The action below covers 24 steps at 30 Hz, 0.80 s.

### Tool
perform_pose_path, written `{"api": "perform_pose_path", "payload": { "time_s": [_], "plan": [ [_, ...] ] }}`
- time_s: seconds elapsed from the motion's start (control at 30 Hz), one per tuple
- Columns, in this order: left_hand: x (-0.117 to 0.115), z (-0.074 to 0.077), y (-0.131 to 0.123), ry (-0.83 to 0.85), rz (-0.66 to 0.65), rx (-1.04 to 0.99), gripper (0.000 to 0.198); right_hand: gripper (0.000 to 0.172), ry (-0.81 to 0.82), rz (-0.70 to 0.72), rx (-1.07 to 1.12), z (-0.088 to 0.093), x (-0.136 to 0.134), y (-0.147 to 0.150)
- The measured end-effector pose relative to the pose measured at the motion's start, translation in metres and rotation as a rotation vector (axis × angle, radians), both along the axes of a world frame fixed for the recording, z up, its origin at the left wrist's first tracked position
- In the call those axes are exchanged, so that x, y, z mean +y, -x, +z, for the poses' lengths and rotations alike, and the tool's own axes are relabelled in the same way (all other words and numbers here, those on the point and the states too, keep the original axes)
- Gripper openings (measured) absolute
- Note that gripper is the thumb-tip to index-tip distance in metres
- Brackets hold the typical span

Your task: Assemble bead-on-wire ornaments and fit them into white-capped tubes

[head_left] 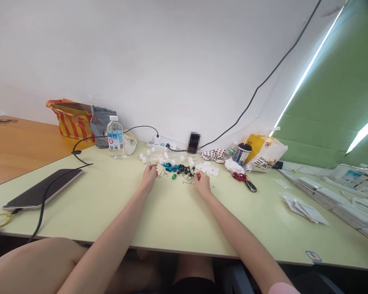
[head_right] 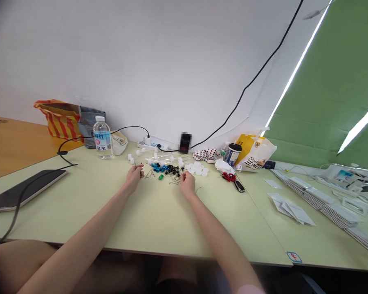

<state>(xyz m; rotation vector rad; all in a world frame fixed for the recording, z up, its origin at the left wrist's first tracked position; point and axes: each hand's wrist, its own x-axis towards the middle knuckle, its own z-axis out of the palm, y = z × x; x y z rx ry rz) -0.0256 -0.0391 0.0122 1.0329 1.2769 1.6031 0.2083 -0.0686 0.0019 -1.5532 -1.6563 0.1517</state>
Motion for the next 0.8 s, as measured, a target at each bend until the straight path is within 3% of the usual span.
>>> {"api": "perform_pose_path", "payload": {
  "time_s": [0.2,0.4,0.57,0.7,0.8],
  "plan": [
    [-0.003,0.006,-0.005,0.021,-0.101,-0.237,0.009,0.013,0.110,-0.009,-0.137,0.020,0.029,0.004],
    [-0.008,0.009,-0.001,0.004,-0.268,-0.399,0.019,0.008,0.221,-0.030,-0.275,0.028,0.046,0.035],
    [-0.006,0.004,0.003,-0.013,-0.356,-0.449,0.032,0.008,0.288,-0.066,-0.323,0.026,0.052,0.042],
    [-0.007,0.004,0.002,-0.036,-0.396,-0.472,0.025,0.006,0.257,-0.029,-0.320,0.026,0.049,0.038],
    [-0.009,0.006,0.000,-0.009,-0.463,-0.463,0.021,0.012,0.146,0.038,-0.288,0.024,0.037,0.037]
  ]
}}
